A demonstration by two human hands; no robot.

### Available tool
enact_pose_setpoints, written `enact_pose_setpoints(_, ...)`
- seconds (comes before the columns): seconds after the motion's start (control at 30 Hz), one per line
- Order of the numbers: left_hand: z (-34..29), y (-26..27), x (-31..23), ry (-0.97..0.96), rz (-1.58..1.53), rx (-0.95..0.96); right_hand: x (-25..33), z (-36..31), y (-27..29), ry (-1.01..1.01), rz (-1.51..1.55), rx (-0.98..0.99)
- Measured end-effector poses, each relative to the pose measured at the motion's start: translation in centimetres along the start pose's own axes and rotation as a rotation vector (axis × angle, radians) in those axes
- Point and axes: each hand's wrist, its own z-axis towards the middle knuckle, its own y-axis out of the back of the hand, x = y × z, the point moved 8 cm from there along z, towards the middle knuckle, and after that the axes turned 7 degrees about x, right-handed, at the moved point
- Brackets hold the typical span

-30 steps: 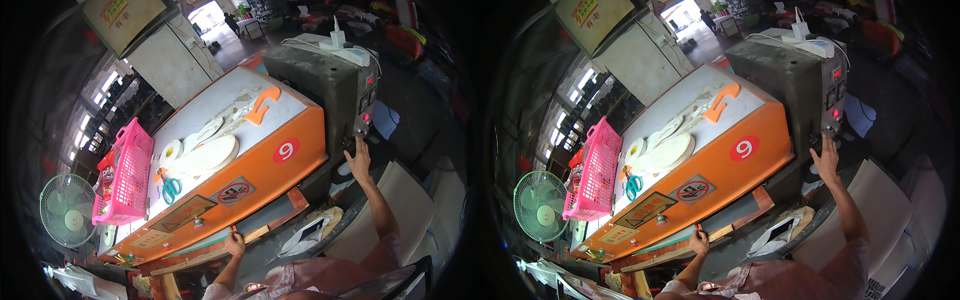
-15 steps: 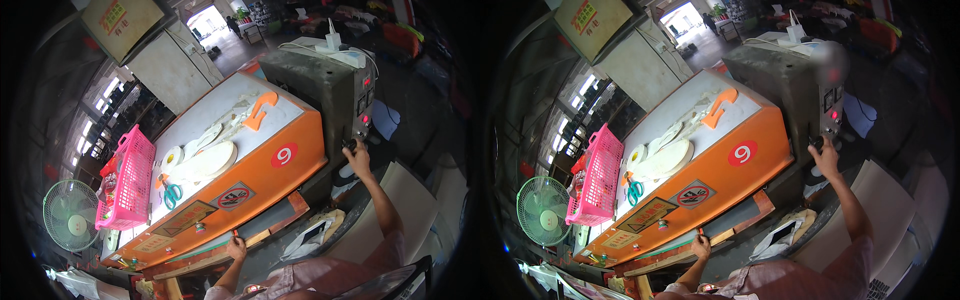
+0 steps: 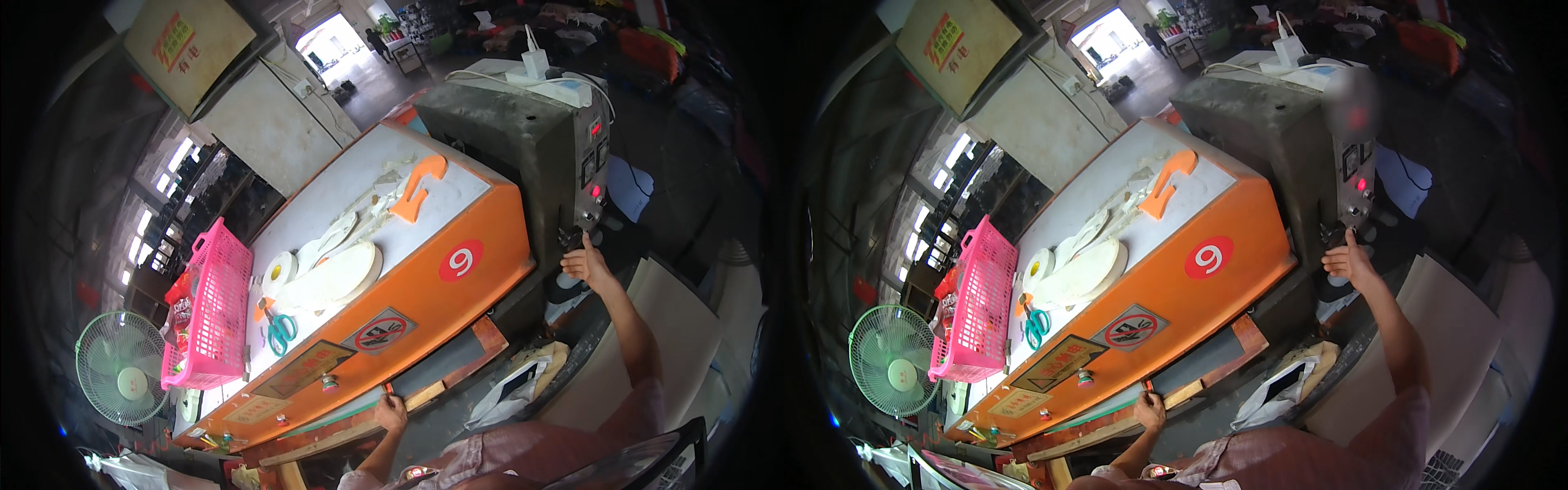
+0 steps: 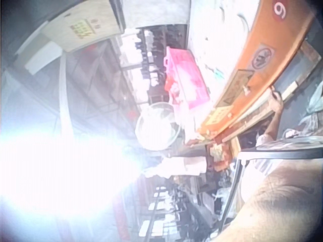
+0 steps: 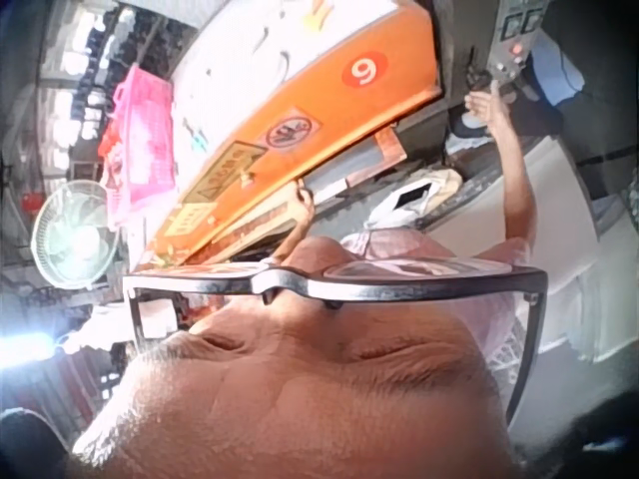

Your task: The person sorts small white rectangular parts from a plastic basket onto a work surface, then places them into a clear plastic bag. They seal the bag and set it aside, then retrieve another bag and repeat the process. The person also operates a nearby machine control panel.

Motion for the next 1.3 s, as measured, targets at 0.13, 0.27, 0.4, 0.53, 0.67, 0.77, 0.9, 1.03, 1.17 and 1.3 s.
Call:
enact_pose_setpoints(0.13, -0.1, -0.1, 0.3, 0.023, -0.002, 0.006, 4.7, -2.6, 0.7, 0.599, -0.678, -0.452)
enact_pose_setpoints(0.27, -0.2, 0.6, -0.5, -0.050, -0.052, -0.062, 3.9, -1.0, -0.5, 0.503, -0.611, -0.291)
enact_pose_setpoints(0.4, -0.2, 0.5, -0.7, -0.015, -0.018, -0.031, -0.8, 1.2, -0.9, -0.098, 0.223, 0.033)
enact_pose_setpoints(0.53, -0.3, 0.9, -1.1, -0.036, -0.042, -0.054, 5.8, -2.2, 0.1, 0.539, -0.682, -0.316)
enact_pose_setpoints(0.67, -0.3, 0.7, -1.0, -0.032, -0.043, -0.039, 6.6, -3.7, -2.2, 0.613, -0.867, -0.281)
enact_pose_setpoints(0.77, -0.3, 0.7, -0.8, -0.032, -0.040, -0.055, 6.0, -3.4, -2.0, 0.527, -0.631, -0.262)
enact_pose_setpoints(0.9, -0.2, -0.1, 0.0, -0.015, 0.015, -0.019, 5.2, -3.0, -1.8, 0.438, -0.506, -0.227)
enact_pose_setpoints(1.03, 0.0, -0.8, 0.9, 0.006, 0.049, 0.035, 7.7, -4.6, -2.4, 0.727, -0.793, -0.462)
enact_pose_setpoints(1.17, 0.0, -0.6, 0.6, -0.031, 0.001, 0.020, 8.7, -4.0, -4.0, 0.903, -0.821, -0.477)
enact_pose_setpoints(1.3, -0.3, -0.1, 0.0, -0.022, -0.063, -0.018, 8.3, -2.7, -4.9, 1.078, -0.782, -0.459)
